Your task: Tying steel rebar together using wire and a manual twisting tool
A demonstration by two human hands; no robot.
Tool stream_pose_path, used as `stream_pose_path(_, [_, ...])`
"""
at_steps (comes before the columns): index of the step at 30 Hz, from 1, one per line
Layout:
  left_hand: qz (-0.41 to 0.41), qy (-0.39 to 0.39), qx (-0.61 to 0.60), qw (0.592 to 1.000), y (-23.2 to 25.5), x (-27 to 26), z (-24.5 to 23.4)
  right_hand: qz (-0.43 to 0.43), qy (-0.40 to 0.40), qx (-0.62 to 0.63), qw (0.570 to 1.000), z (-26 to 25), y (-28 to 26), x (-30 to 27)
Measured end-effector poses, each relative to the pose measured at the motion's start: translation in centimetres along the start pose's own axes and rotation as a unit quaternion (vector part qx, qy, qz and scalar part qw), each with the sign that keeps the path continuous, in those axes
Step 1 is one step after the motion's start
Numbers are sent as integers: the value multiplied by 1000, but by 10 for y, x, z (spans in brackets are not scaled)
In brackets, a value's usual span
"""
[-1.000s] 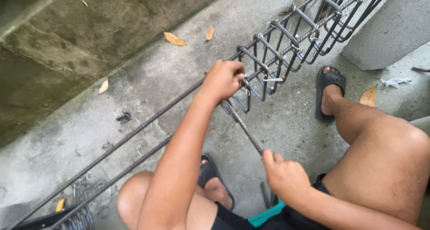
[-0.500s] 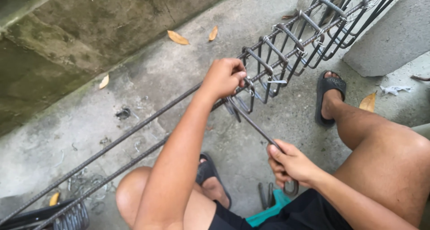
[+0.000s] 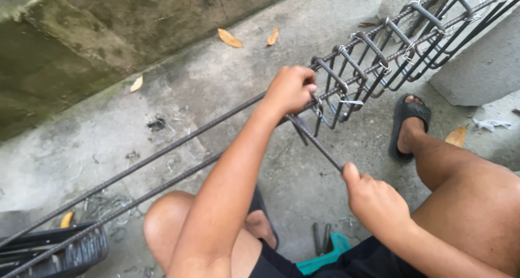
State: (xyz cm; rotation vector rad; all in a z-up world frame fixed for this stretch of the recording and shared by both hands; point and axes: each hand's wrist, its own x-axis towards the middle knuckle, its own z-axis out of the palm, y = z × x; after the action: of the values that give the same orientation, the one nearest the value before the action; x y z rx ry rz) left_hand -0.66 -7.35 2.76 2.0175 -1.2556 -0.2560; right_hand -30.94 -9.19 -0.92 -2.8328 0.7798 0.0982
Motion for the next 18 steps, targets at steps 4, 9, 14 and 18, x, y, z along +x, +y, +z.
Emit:
stream_pose_path(4, [28, -21, 48, 998, 9, 2, 3, -70, 100, -238, 964, -3, -4, -2])
stream_pose_path(9, [13, -10, 70, 997, 8, 2, 9, -83, 187, -378, 903, -41, -28, -1])
stream_pose_path(14, [-10, 3, 86, 996, -1, 7, 10, -77, 215, -427, 875, -56, -44, 1])
stream_pose_path(18, [-8, -3, 46, 999, 2, 5, 2, -108, 202, -367, 902, -60, -16, 18])
